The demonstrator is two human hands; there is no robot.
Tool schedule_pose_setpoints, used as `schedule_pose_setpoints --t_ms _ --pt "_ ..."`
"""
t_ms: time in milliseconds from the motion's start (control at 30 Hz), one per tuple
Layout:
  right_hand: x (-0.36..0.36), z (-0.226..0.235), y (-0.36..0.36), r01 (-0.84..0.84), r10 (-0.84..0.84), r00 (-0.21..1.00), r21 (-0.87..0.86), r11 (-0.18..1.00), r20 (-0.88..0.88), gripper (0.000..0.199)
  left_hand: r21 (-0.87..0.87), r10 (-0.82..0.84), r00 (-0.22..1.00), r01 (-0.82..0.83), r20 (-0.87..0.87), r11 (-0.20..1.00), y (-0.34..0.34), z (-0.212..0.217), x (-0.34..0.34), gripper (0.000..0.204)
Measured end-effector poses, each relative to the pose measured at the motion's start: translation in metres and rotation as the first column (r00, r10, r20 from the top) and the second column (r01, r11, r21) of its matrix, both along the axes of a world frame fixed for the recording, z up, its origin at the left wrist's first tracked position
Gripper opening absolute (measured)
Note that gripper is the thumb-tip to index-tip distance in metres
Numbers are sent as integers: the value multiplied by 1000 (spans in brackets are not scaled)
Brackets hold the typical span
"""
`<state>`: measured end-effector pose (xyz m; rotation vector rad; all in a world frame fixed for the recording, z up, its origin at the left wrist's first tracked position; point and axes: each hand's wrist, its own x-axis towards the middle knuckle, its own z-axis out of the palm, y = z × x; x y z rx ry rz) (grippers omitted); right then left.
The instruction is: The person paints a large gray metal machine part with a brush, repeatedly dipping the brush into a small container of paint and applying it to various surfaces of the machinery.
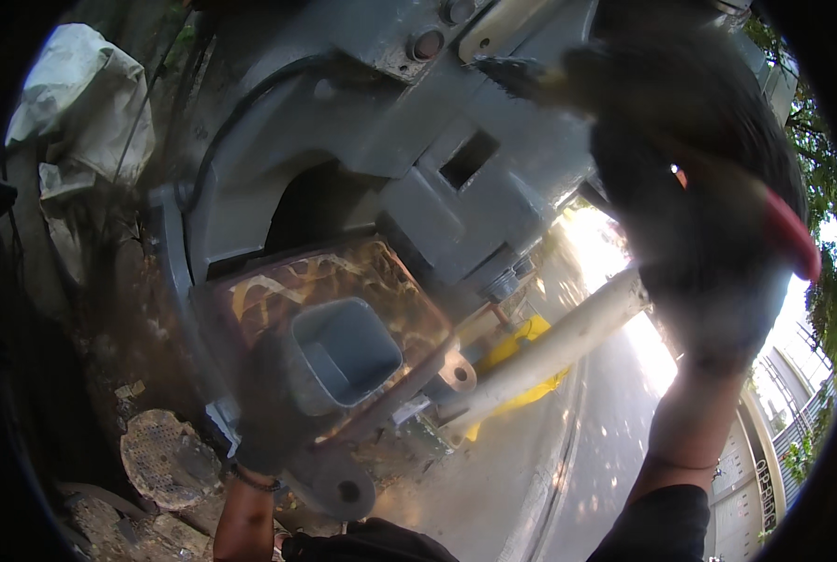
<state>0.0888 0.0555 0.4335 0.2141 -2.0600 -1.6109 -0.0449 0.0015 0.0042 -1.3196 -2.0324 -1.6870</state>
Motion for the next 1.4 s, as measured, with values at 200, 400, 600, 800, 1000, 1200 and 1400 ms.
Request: schedule_pose_setpoints --t_ms 200,400,600,800,1000,1200,1400 --pt "37 -81 35 -358 118 892 -522 774 -437 28 6 -26 999 26 -21 1000 1 5 -5 135" --pt "24 -97 49 81 32 982 -563 823 188 33 -55 -90 995 91 30 994 1 8 -9 139" --pt "-1 -83 59 76 15 985 -511 856 171 37 -134 -110 990 121 91 984 -2 10 -9 141" --pt "12 -84 60 144 -23 973 -530 836 229 33 -2 -50 999 50 21 999 0 14 -7 122" --pt "57 -146 43 -189 -117 964 -928 321 -237 27 145 -40 976 72 -215 987 -8 -4 -8 133" --pt "67 -204 60 -125 -64 990 -991 -43 -122 28 -15 -178 937 182 -300 983 -17 6 -21 131" --pt "55 -261 94 -62 171 980 -974 -217 -100 25 -71 -198 940 186 -279 980 -13 14 -21 128"
